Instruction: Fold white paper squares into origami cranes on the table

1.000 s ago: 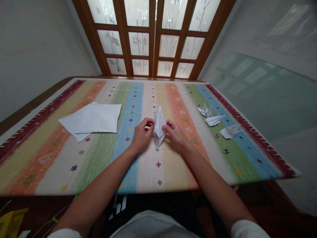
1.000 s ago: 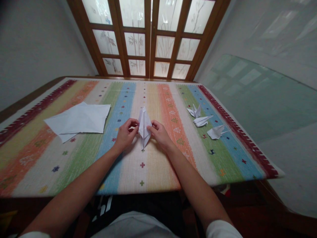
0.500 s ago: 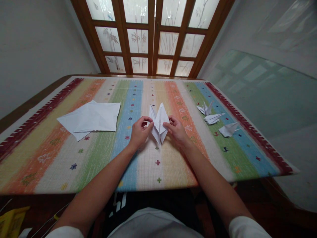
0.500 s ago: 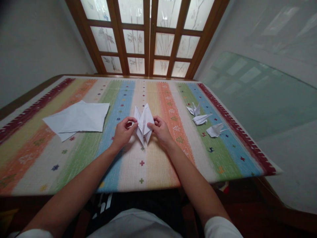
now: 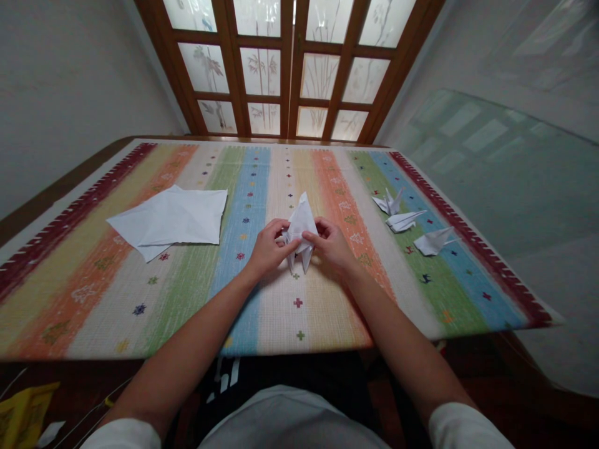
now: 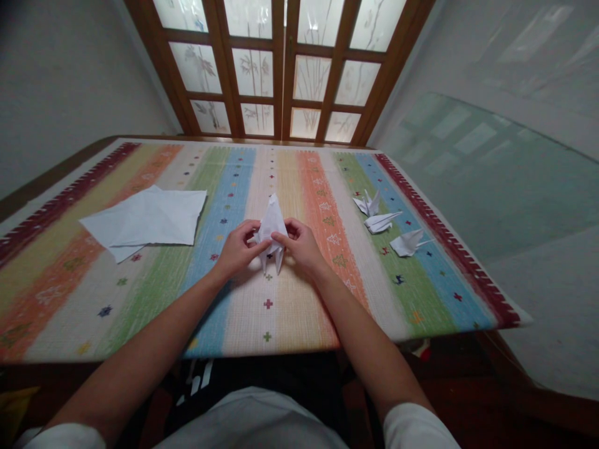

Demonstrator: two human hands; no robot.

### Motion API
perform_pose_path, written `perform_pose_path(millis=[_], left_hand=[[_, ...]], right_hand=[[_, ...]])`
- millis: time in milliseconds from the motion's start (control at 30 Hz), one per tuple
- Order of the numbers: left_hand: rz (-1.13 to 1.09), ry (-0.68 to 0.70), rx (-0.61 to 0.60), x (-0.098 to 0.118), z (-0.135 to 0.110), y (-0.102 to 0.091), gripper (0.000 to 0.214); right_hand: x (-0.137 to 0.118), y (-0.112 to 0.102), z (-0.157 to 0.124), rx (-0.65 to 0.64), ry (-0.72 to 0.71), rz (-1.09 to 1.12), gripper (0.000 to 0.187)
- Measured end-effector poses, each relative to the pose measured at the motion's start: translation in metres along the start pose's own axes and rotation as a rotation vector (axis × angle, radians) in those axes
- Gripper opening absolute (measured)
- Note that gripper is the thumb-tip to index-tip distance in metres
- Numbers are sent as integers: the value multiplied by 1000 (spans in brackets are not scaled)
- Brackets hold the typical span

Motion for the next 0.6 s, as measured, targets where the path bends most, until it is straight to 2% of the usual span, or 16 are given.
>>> perform_pose_path(millis=[133, 300, 433, 600], left_hand=[[-107, -61, 15, -8, 4, -2, 31], [-214, -76, -50, -7, 5, 1, 37], [-200, -79, -69, -2, 4, 1, 38], [-174, -110, -57, -3, 4, -1, 35]], right_hand=[[2, 0, 0, -88, 31, -14, 44], [6, 1, -1, -133, 27, 14, 47], [5, 2, -4, -183, 75, 89, 45], [-1, 2, -4, -241, 35, 71, 51]])
Point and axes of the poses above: each hand's wrist, its own z-axis towards the middle knuckle, its own y-axis out of the palm, x = y × z, the point moved 4 cm from there along z, towards the middle knuckle, and after that the axes turned 7 degrees about -y, right-handed, at the moved point
